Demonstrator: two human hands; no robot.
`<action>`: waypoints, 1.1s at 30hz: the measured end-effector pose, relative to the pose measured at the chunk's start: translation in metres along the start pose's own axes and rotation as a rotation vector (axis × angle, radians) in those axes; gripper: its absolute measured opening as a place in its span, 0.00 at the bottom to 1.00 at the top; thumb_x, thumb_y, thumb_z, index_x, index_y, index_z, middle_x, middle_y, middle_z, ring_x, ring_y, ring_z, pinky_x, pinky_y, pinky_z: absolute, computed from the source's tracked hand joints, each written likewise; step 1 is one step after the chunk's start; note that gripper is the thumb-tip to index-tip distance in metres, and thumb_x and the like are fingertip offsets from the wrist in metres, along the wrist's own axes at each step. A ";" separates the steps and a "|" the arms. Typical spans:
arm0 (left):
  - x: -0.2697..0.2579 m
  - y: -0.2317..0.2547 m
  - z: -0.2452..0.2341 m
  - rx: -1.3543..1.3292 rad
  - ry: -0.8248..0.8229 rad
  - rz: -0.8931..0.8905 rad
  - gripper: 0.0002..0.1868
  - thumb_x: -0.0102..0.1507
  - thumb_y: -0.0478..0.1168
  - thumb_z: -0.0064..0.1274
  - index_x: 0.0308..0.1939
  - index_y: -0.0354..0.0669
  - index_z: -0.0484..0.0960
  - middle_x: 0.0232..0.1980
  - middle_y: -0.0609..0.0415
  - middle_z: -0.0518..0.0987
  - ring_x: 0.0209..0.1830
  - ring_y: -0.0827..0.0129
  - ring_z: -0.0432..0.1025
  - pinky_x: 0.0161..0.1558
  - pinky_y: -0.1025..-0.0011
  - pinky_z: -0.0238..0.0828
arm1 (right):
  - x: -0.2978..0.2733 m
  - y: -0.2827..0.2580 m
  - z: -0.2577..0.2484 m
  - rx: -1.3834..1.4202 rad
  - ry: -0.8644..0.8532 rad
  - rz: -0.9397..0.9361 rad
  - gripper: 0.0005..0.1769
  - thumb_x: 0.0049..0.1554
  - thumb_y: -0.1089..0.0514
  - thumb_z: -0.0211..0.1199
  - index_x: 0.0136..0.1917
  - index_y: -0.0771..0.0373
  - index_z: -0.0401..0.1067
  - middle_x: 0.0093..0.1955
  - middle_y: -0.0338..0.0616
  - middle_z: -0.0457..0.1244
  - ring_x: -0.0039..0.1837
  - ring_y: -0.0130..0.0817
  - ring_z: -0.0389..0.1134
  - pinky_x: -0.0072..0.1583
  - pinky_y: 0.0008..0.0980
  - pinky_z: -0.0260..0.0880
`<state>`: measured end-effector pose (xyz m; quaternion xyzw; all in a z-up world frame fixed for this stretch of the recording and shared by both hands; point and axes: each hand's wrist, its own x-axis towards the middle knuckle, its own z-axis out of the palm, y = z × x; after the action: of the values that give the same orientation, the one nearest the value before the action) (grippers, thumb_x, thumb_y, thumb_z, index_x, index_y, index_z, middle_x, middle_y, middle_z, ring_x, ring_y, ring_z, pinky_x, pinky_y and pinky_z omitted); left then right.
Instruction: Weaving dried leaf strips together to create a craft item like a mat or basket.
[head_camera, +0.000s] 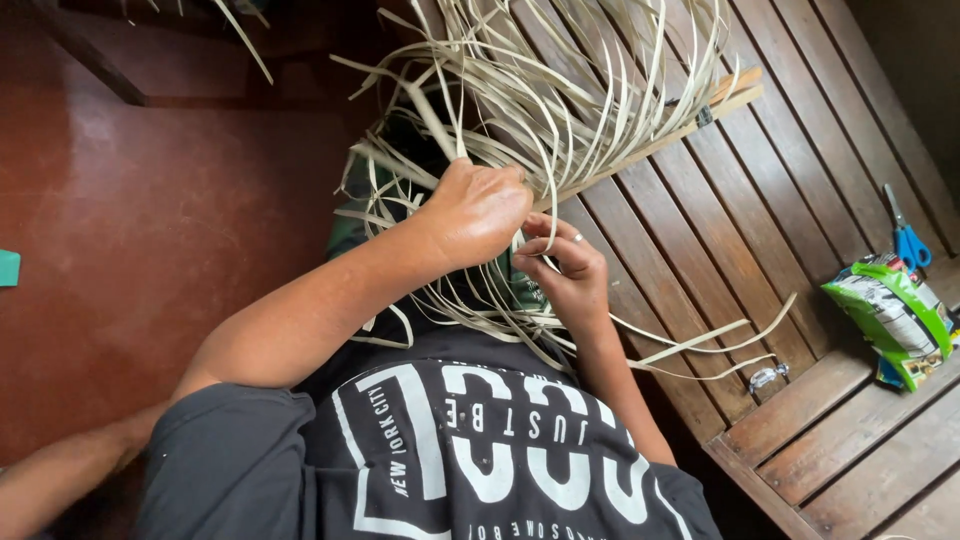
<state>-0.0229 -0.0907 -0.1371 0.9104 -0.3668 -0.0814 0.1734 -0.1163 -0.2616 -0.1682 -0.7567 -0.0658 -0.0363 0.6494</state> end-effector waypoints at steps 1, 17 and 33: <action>-0.001 -0.002 0.001 -0.071 -0.026 -0.031 0.14 0.61 0.34 0.43 0.25 0.54 0.82 0.35 0.54 0.78 0.33 0.53 0.75 0.33 0.52 0.66 | -0.003 0.005 0.004 0.010 0.037 -0.039 0.08 0.49 0.71 0.75 0.43 0.67 0.80 0.62 0.56 0.67 0.59 0.43 0.71 0.63 0.45 0.71; 0.012 -0.004 0.039 0.245 0.087 0.101 0.10 0.58 0.49 0.57 0.25 0.53 0.83 0.27 0.57 0.75 0.30 0.61 0.72 0.28 0.59 0.64 | -0.011 0.023 0.018 -0.211 0.086 -0.272 0.09 0.51 0.67 0.75 0.46 0.62 0.80 0.62 0.58 0.63 0.55 0.48 0.72 0.57 0.48 0.74; 0.007 -0.015 -0.004 0.336 0.331 0.341 0.10 0.58 0.39 0.56 0.21 0.49 0.78 0.29 0.54 0.72 0.34 0.59 0.65 0.38 0.61 0.61 | -0.009 0.011 0.018 -0.049 0.037 -0.218 0.07 0.53 0.66 0.74 0.47 0.62 0.81 0.67 0.54 0.62 0.58 0.41 0.68 0.62 0.45 0.70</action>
<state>-0.0075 -0.0848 -0.1391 0.8525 -0.4894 0.1606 0.0891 -0.1242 -0.2464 -0.1828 -0.7598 -0.1346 -0.1221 0.6242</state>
